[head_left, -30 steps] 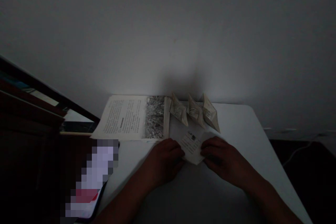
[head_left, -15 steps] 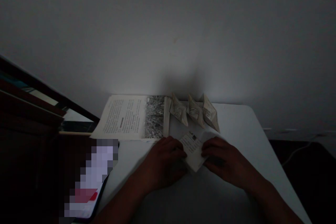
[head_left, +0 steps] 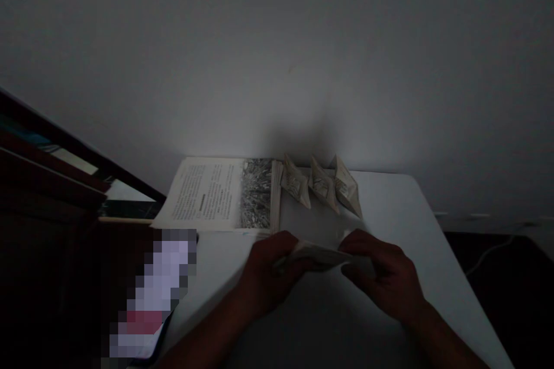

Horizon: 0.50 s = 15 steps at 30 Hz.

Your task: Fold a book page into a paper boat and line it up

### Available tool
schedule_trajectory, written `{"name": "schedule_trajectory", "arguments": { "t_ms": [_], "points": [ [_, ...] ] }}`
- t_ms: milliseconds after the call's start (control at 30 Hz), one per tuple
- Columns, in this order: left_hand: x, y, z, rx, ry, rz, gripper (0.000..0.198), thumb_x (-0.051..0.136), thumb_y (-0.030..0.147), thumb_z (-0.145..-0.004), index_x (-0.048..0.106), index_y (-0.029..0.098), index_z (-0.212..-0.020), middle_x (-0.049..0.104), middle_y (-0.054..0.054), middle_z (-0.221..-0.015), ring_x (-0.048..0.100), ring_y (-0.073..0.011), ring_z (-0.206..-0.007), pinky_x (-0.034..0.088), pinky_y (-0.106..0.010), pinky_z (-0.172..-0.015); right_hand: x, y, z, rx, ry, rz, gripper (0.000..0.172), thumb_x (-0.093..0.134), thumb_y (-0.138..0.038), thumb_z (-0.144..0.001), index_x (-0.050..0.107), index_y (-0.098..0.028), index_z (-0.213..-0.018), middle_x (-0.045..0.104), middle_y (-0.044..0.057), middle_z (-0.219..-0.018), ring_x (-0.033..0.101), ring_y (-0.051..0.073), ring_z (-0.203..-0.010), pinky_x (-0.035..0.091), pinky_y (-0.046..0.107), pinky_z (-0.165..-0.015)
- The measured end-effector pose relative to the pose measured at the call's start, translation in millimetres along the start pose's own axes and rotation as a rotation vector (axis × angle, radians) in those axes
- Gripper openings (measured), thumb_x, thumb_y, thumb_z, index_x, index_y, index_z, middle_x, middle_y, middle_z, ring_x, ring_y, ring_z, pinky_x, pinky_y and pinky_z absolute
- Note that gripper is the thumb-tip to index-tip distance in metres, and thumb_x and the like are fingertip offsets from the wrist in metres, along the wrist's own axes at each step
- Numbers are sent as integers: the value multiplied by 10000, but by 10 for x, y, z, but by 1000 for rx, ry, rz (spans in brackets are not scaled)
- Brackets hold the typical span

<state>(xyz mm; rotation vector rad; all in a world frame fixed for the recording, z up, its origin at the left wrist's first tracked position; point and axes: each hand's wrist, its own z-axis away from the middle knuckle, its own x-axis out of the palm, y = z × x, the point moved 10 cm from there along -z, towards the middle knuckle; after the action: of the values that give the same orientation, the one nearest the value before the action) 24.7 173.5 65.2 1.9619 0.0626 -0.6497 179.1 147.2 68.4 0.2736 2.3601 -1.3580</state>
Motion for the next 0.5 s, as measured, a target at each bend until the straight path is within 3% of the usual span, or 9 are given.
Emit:
{"name": "schedule_trajectory", "arguments": {
  "t_ms": [67, 200, 500],
  "points": [
    [55, -150, 26, -194, -35, 89, 154, 624, 286, -778, 643, 136, -748, 620, -10, -664, 554, -122, -610, 418, -204, -570, -2, 117, 17, 130, 40, 20, 36, 612, -185, -792, 641, -195, -811, 635, 12, -698, 600, 139, -633, 471, 252, -588],
    [233, -379, 119, -434, -93, 340, 220, 618, 339, -773, 659, 135, -842, 658, -22, -760, 594, -158, -699, 455, -222, -621, 97, 358, 84, 398, 6, -11, 172, 616, -308, -788, 635, -184, -671, 595, -6, -569, 547, 121, -518, 423, 224, -491],
    [316, -535, 170, -598, -57, 423, 325, 574, 440, -780, 646, 123, -793, 636, -26, -697, 567, -147, -619, 429, -216, -540, 234, 624, 212, 649, 17, -262, 228, 691, -376, -703, 634, -171, -618, 551, -12, -508, 494, 106, -468, 380, 223, -449]
  ]
}}
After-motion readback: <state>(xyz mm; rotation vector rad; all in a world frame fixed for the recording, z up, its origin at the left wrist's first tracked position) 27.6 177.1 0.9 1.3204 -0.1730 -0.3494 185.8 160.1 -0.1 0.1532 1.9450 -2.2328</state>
